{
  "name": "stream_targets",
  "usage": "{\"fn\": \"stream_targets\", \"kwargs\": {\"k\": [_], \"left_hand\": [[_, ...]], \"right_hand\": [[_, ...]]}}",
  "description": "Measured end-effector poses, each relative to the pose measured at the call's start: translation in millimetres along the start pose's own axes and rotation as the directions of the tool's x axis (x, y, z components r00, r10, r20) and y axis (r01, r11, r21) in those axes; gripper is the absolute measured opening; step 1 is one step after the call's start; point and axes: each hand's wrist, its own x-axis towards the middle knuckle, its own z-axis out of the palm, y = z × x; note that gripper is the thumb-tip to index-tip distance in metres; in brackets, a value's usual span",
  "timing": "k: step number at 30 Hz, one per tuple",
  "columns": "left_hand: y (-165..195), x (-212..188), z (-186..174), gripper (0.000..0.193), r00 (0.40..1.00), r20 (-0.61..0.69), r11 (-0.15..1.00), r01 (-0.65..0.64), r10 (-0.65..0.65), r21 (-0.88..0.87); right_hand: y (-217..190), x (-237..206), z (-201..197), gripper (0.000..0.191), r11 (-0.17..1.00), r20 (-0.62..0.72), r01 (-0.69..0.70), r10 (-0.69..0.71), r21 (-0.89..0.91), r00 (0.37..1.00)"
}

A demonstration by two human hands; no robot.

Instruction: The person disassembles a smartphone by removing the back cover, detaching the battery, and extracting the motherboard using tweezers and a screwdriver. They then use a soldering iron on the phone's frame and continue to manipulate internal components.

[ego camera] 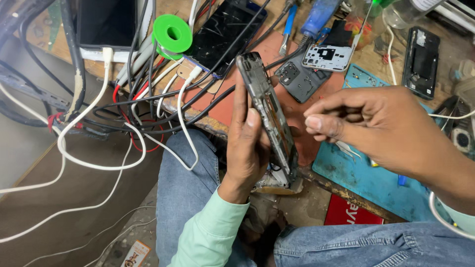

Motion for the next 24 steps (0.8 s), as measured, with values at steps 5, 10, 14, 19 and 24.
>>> {"fn": "stream_targets", "kwargs": {"k": [5, 10, 14, 19, 24], "left_hand": [[-3, 0, -6, 0.096, 0.997, 0.052, 0.996, -0.056, 0.053, 0.064], [-10, -3, -8, 0.095, 0.991, 0.101, 0.993, -0.098, 0.092, 0.062], [-11, -4, -7, 0.097, 0.992, 0.070, 0.988, -0.116, 0.109, 0.101], [-9, -2, 4, 0.107, 0.988, 0.026, 0.974, -0.156, 0.154, 0.166], [1, -4, 23, 0.119, 0.989, -0.019, 0.959, -0.141, 0.150, 0.247]], "right_hand": [[3, -6, 6, 0.028, 0.956, 0.011, 0.200, -0.207, 0.215, 0.978], [5, -6, 11, 0.030, 0.919, 0.057, 0.250, -0.280, 0.306, 0.958], [1, -8, 15, 0.034, 0.932, 0.072, 0.317, -0.334, 0.178, 0.940], [-7, -16, 19, 0.041, 0.932, 0.004, 0.234, -0.243, -0.278, 0.970], [-14, -28, 12, 0.027, 0.897, -0.108, 0.278, -0.332, -0.343, 0.937]]}}
